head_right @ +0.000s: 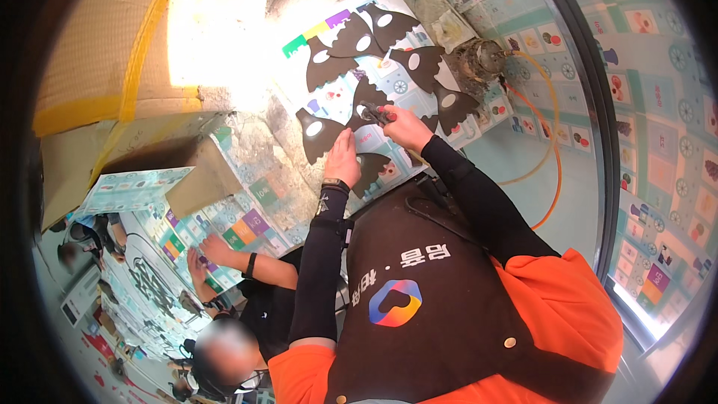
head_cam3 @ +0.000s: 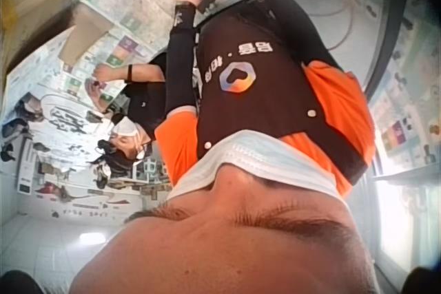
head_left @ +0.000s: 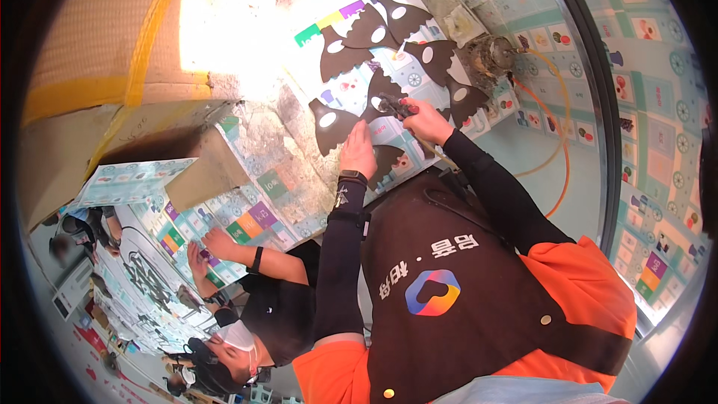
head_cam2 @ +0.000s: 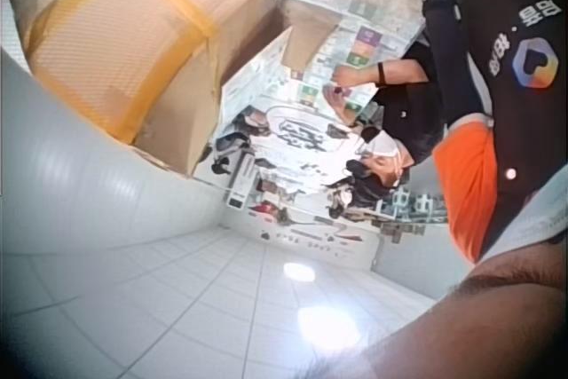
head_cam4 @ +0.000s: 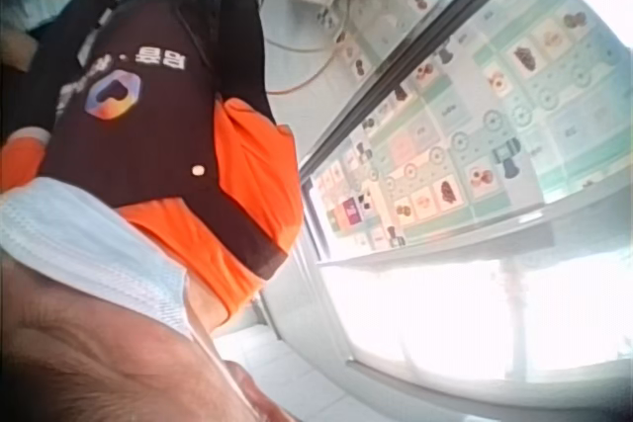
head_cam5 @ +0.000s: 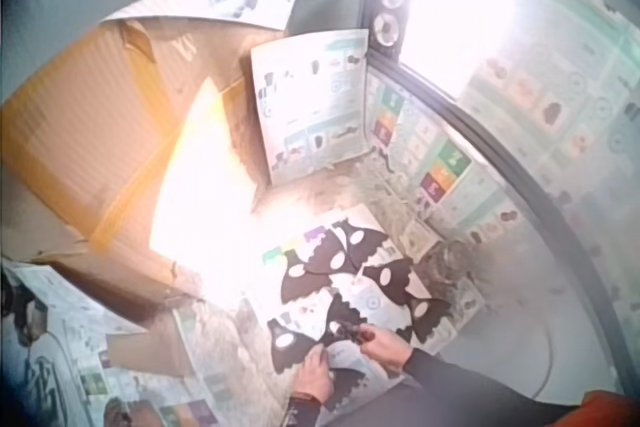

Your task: The person is applying adhesive to shoe components using a specialized applicator tool.

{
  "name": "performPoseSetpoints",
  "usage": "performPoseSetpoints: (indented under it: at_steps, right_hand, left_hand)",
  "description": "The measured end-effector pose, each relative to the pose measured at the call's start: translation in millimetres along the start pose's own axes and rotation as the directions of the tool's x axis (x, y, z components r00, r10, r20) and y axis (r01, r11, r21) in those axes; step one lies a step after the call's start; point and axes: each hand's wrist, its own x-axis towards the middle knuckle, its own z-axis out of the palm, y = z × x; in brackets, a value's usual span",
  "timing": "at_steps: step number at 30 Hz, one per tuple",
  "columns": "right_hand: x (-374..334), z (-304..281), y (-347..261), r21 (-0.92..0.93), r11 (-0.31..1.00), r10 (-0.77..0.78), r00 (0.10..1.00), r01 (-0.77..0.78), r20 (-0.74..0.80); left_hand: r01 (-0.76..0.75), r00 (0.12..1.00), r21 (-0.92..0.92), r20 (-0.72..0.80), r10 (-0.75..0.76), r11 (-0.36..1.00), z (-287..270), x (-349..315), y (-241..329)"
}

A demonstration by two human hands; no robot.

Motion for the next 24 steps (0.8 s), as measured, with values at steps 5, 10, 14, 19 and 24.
performPoseSetpoints:
  at_steps: [5, 10, 14, 19, 24]
  right_hand:
    - [-3, 2, -3, -0.027, 1.000, 0.005, 0.998, -0.003, 0.066]
    - [-8, 2, -6, -0.064, 0.998, 0.030, 0.991, -0.022, 0.129]
    - [-7, -7, 2, -0.085, 0.996, 0.022, 0.995, -0.013, 0.095]
    - [-6, -25, 24, -0.237, 0.968, -0.054, 0.992, 0.081, 0.117]
    - [-10, -24, -1, -0.113, 0.993, 0.049, 0.994, -0.038, 0.096]
  left_hand:
    - [-0.023, 1.000, 0.034, -0.011, 0.023, 0.999, 1, 1, 3]
    - [-0.019, 1.000, 0.063, -0.014, 0.020, 0.998, 3, 2, 2]
    - [-0.001, 1.000, 0.058, 0.026, 0.000, 0.998, 1, 3, 4]
    - [-0.004, 1.000, 0.050, 0.019, 0.003, 0.999, 4, 4, 3]
    - [0.004, 1.000, 0.048, -0.023, -0.003, 0.999, 10, 2, 0]
